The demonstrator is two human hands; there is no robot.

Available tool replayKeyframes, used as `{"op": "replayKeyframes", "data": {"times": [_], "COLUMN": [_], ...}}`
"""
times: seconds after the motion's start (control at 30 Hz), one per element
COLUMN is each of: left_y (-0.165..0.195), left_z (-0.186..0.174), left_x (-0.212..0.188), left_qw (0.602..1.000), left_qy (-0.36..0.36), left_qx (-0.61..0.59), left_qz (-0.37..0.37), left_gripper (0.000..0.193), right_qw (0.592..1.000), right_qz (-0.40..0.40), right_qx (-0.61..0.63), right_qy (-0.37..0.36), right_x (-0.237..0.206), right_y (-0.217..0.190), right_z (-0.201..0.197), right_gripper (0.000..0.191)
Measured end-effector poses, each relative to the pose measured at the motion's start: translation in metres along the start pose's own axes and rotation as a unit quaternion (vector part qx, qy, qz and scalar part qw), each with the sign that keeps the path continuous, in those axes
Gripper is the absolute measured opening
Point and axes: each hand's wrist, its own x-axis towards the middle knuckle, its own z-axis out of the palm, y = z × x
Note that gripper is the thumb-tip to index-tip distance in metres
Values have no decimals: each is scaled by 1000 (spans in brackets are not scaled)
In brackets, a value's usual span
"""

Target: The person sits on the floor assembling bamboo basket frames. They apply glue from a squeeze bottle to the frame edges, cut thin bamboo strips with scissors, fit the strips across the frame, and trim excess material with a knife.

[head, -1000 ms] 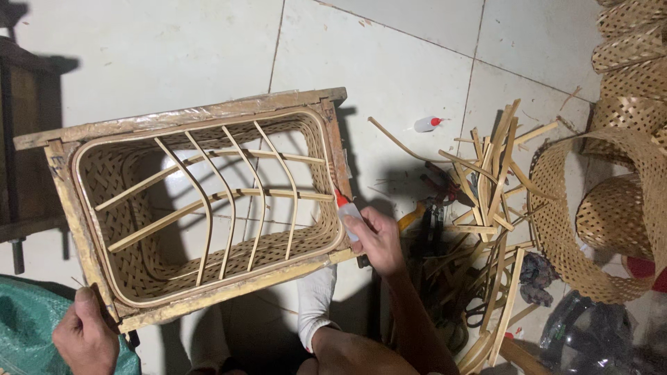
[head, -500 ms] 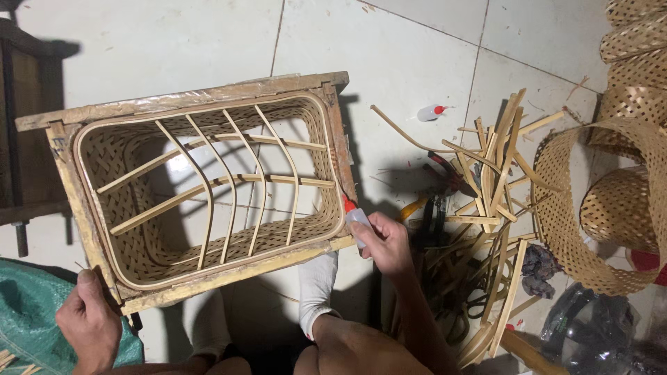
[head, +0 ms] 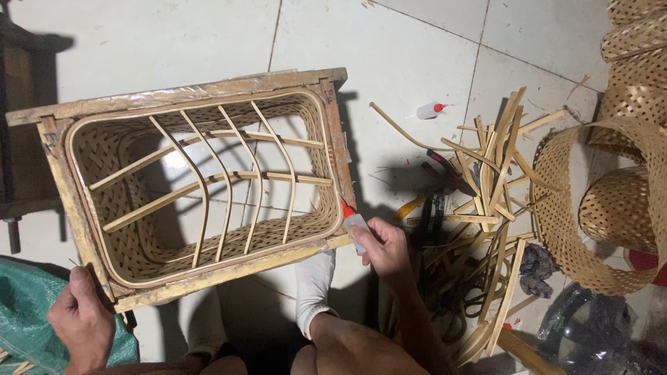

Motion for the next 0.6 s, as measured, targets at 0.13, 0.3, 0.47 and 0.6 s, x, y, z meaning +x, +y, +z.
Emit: {"op": "replayKeyframes", "data": {"times": [0.13,0.3,0.47,0.6], "left_y": [0,-1,3,12], "left_z": [1,5,14,15], "left_x": [-1,-1,-3,8], "left_qw": [1000,1000,979,943], "left_qy": [-3,26,73,108], "left_qx": [-17,3,-188,-316], "left_qz": [-5,16,-23,13], "left_gripper": [68,60,59,47], "right_qw": [999,996,993,996], "right_qz": [23,78,104,82], "right_qx": [22,8,20,29], "right_qy": [7,35,45,-3], "right_x": [-18,-32,-44,-68], "right_y": [1,12,33,33], "right_z": [1,4,9,11], "right_gripper": [31,25,25,21]}}
